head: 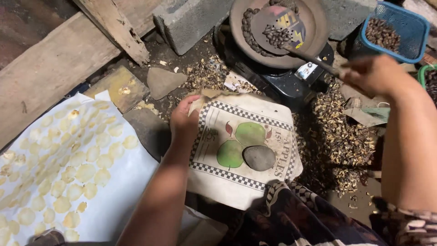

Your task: The person scoops roasted nuts from a pan on a stove using a slotted spoon and places them on a flat stone. They then use a smaller stone to crush the nuts on the flat surface. The crushed nuts are gathered and placed onto a white sheet on the floor.

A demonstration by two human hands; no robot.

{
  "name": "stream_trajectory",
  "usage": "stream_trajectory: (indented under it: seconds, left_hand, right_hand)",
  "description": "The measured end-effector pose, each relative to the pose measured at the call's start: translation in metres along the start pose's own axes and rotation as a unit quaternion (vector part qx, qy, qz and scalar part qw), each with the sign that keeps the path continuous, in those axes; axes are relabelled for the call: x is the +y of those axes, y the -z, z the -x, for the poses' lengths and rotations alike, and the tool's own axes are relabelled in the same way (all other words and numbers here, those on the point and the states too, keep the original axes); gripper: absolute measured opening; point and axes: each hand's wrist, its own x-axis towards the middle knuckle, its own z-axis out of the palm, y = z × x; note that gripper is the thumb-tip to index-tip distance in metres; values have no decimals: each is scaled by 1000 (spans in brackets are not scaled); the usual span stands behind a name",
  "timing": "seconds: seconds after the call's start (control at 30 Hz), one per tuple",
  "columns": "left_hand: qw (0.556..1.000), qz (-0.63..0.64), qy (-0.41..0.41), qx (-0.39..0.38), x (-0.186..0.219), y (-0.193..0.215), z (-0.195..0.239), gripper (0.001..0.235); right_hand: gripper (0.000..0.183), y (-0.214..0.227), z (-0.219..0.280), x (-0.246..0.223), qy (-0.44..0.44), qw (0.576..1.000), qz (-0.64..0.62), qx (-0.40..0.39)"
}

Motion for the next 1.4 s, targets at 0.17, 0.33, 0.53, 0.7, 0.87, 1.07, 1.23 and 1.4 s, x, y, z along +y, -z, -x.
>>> stream_trajectory:
  seconds: [0.17,0.33,0.53,0.7,0.87,1.07,1.23,1.4]
  left_hand:
    - [832,-426,-338,106,6,4,16,28]
    - [826,-430,-335,-146,5,-27,57,35]
    - [891,-304,-313,-126,-39,-16,67,15]
    - [904,-287,-287,-130,-32,-16,64,14]
    - [964,-97,-229,-91,-30,-21,63,18]
    - [978,72,115,-161,58,-30,57,57]
    - [870,400,271,-100,-23,-45,49,46]
    - [952,-276,113,-66,-48,-47,65,22]
  right_hand:
    - [19,-27,-108,-60,265,946,86,167]
    - [73,-71,-173,-132,158,967,117,161]
    - [68,-88,-176,-165,147,970,157,112]
    - [41,-101,-259,-129,227,927,218,203]
    - [27,-92,-272,-103,215,942,82,243]
    - [10,-69,-129,-112,317,931,-143,112]
    - [30,-150,88,-131,339,934,-106,-37]
    - [64,-203,149,-68,375,905,177,-96]
